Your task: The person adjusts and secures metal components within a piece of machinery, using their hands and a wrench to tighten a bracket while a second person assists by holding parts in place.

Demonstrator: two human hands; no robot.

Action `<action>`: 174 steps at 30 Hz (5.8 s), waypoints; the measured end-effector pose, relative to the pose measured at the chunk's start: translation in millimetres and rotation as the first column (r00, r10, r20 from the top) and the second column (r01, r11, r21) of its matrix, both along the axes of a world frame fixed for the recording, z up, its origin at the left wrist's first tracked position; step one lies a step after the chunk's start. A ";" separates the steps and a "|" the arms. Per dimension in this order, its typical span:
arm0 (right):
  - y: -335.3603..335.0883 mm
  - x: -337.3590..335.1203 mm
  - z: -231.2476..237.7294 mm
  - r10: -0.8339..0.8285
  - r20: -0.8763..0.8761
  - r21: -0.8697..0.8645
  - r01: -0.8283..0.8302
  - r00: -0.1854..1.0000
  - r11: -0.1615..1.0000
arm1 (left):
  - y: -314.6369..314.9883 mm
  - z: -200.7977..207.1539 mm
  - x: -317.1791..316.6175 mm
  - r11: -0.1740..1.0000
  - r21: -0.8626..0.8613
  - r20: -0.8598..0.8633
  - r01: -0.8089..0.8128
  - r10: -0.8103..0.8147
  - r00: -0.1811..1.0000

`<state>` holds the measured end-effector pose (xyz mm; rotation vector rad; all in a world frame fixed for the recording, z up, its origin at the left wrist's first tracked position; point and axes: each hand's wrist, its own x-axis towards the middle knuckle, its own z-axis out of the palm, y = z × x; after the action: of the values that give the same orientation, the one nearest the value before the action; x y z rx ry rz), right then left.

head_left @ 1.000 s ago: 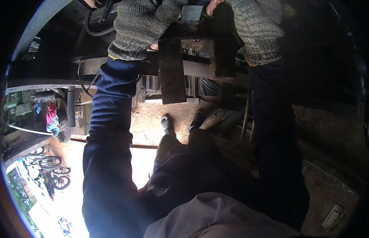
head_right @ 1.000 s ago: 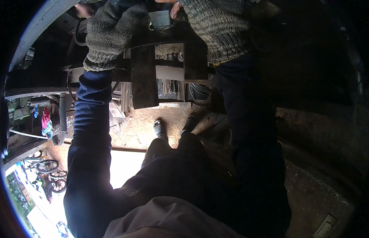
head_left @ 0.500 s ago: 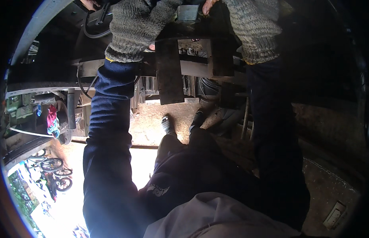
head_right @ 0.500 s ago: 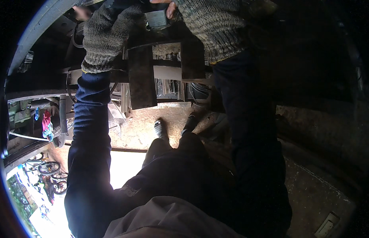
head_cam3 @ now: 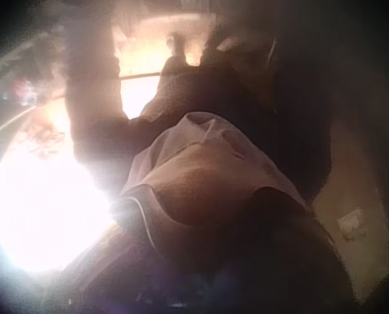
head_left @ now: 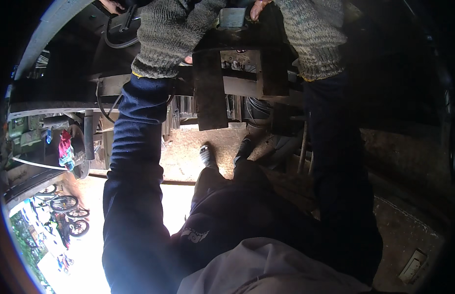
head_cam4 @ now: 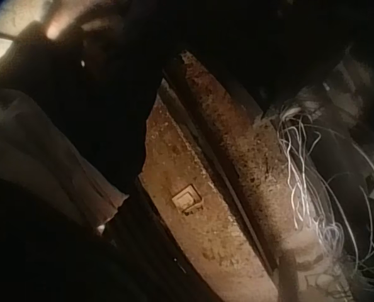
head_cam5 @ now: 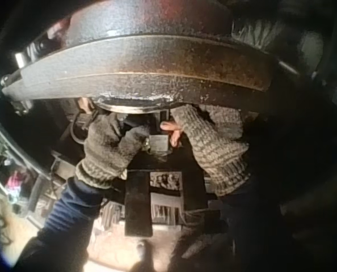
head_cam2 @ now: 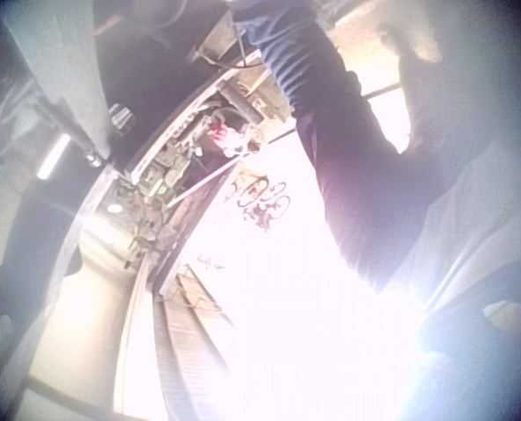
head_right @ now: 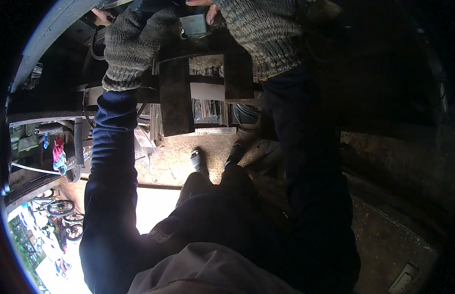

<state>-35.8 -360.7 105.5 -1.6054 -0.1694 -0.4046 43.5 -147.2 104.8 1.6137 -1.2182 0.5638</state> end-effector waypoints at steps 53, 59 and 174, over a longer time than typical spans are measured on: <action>8.7 4.4 4.8 0.024 -0.018 0.023 -0.024 1.000 0.999 | 7.7 1.1 6.6 0.997 -0.034 -0.004 0.070 -0.070 0.998; -2.4 -1.1 0.3 -0.013 -0.037 0.004 0.013 0.999 1.000 | -4.8 3.4 -5.7 0.999 -0.006 -0.112 0.046 -0.047 0.993; 20.5 -9.7 27.2 0.053 0.258 -0.023 -0.049 0.965 0.999 | 9.7 -29.0 11.3 0.946 0.162 0.090 -0.280 0.269 0.959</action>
<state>-45.5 -340.1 132.7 -1.5568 -0.4127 -0.5737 54.8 -137.5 75.7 1.9447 -1.1225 0.7073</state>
